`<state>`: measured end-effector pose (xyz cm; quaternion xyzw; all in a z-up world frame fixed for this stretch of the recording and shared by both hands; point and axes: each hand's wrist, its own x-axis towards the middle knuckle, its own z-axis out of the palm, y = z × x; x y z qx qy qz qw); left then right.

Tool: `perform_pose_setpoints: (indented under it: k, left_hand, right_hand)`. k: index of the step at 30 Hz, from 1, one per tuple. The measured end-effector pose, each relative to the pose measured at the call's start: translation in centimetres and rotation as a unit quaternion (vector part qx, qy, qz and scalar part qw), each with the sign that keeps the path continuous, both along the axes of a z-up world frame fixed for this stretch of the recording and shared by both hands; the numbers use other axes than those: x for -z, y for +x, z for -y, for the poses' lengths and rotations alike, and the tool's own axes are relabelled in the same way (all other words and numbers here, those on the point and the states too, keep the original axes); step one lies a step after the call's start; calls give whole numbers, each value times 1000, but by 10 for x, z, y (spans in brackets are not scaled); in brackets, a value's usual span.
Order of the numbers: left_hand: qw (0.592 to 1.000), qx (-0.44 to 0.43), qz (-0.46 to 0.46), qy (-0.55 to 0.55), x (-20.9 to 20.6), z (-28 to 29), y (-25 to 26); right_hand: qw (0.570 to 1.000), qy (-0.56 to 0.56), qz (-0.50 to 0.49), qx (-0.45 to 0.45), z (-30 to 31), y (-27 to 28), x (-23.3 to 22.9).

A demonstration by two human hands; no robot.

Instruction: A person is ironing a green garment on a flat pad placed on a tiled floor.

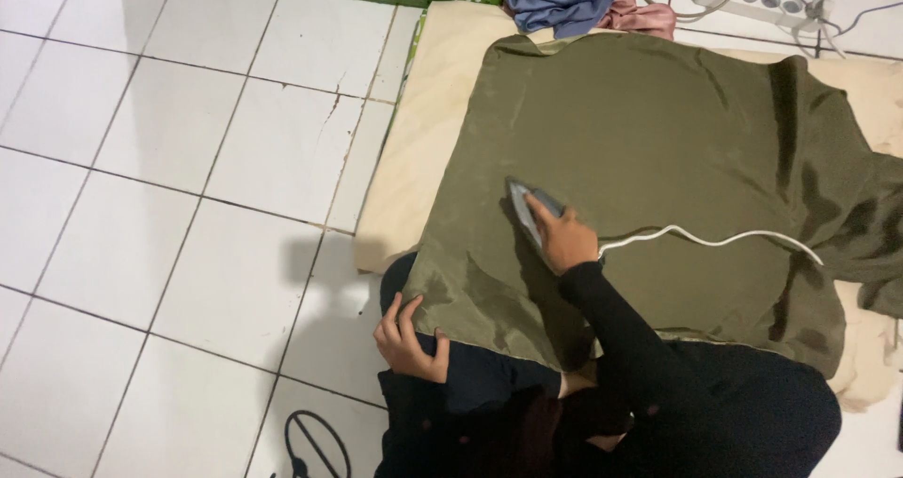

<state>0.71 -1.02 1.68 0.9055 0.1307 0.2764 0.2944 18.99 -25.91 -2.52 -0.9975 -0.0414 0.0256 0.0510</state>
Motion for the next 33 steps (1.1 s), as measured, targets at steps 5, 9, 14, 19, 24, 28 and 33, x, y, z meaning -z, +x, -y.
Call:
perform_pose_setpoints:
  k: [5, 9, 14, 19, 24, 28, 33]
  left_hand:
    - [1000, 17, 1, 0, 1, -1, 1]
    - [1000, -4, 13, 2, -1, 2, 3]
    - [999, -27, 14, -9, 4, 2, 4]
    - [1000, 8, 14, -7, 2, -2, 2]
    - [1000, 14, -10, -25, -4, -4, 0]
    - [997, 61, -36, -16, -1, -13, -2]
    - [999, 31, -15, -37, -2, -7, 1]
  right_hand:
    - [978, -5, -31, -206, 20, -10, 26]
    - [925, -59, 3, -376, 26, 1, 29]
    - [962, -39, -19, -269, 3, 36, 27]
    - [997, 20, 21, -67, -38, 54, 7]
    - [971, -6, -25, -236, -17, 41, 26]
    - [897, -56, 21, -438, -5, 19, 26]
    - [935, -53, -54, -346, -22, 52, 42]
